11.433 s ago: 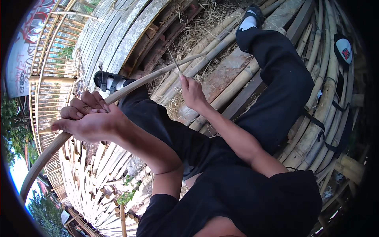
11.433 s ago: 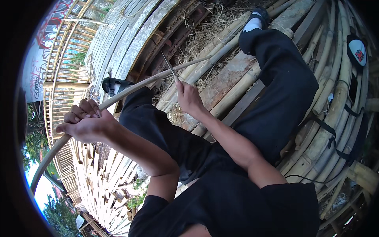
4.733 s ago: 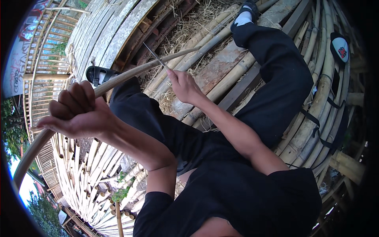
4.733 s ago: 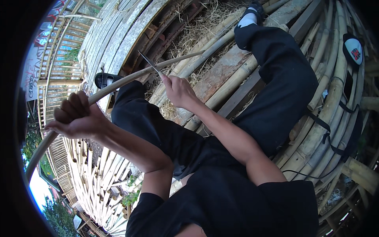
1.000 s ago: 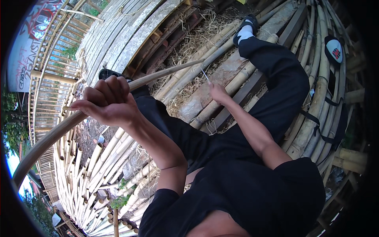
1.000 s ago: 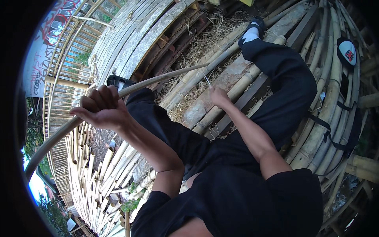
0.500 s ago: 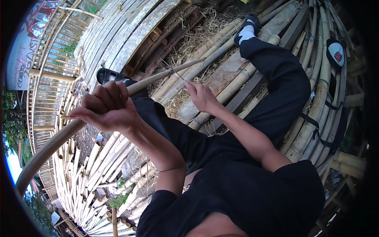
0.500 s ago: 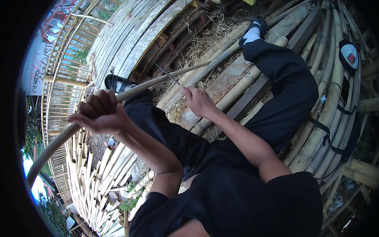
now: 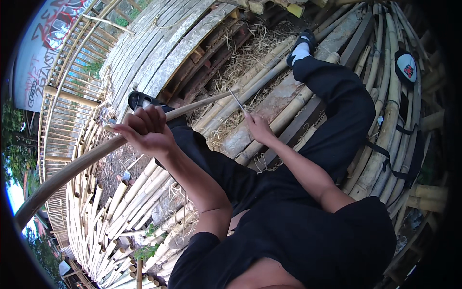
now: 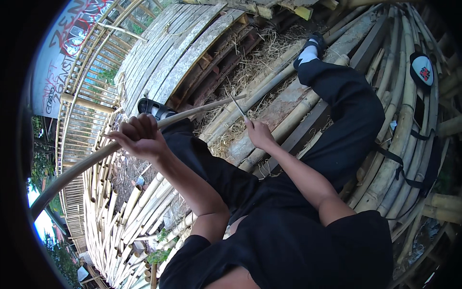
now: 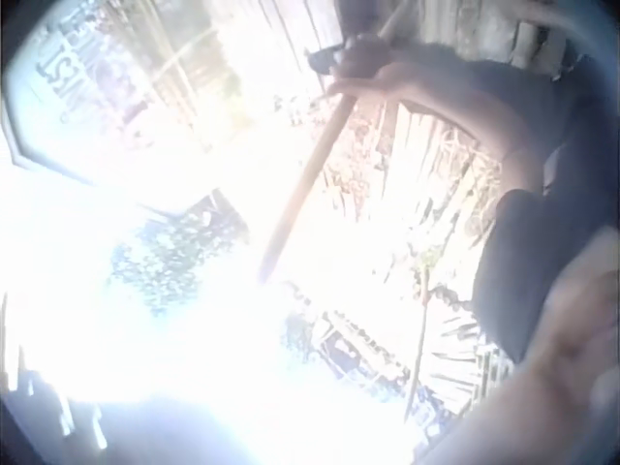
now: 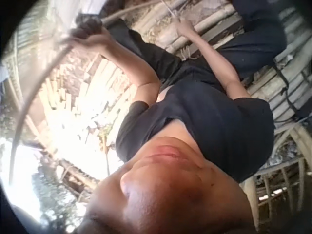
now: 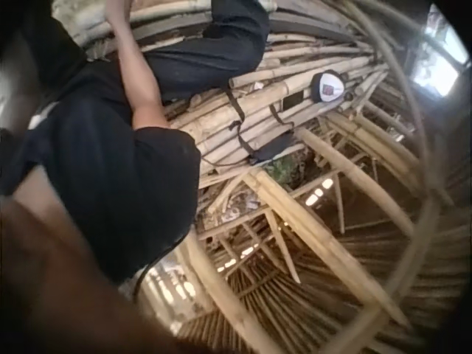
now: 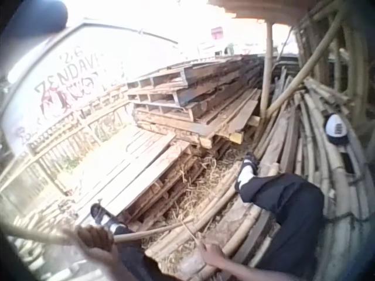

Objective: The person scrapes a thin strip of bamboo with a knife, holding the strip in one hand and the tool in the other while sitting on a pile of bamboo poles.

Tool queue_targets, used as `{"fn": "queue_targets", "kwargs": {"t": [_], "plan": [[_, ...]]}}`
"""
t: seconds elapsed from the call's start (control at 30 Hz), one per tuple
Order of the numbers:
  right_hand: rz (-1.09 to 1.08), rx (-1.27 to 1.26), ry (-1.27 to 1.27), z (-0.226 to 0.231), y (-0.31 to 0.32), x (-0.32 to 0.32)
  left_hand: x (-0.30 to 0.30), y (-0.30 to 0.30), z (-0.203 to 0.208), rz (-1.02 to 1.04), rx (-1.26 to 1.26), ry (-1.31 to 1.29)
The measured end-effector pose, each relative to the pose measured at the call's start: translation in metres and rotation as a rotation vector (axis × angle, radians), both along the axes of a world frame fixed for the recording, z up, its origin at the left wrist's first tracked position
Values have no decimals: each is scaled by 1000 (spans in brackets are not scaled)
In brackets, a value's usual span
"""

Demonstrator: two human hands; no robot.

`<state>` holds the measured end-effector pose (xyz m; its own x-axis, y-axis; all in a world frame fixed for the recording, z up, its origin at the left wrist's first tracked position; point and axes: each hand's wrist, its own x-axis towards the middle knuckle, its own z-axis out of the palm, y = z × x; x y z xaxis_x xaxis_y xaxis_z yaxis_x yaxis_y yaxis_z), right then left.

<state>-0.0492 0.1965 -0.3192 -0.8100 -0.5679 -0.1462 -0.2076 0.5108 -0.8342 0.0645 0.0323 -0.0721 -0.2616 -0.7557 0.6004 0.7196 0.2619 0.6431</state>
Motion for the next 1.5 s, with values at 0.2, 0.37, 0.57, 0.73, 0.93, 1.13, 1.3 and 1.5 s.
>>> {"fn": "queue_targets", "kwargs": {"t": [0.2,0.37,0.57,0.73,0.93,1.13,1.3,1.5], "plan": [[18,119,-328,-4,16,19,4,-3,-14,41,-5,2],[90,197,-253,-13,18,27,-1,-5,-31,37,83,-47],[93,143,-222,-26,11,26,-9,-14,-51,76,192,-324],[82,125,-271,-20,10,24,-14,-13,-53,66,254,-302],[101,182,-305,-17,6,28,-8,-15,-51,10,220,-290],[117,123,-254,-20,7,32,-5,-19,-56,89,154,-119],[117,111,-235,-14,6,38,12,-23,-49,155,123,-28],[121,-28,-175,7,-6,53,26,-21,-45,90,156,74]]}}
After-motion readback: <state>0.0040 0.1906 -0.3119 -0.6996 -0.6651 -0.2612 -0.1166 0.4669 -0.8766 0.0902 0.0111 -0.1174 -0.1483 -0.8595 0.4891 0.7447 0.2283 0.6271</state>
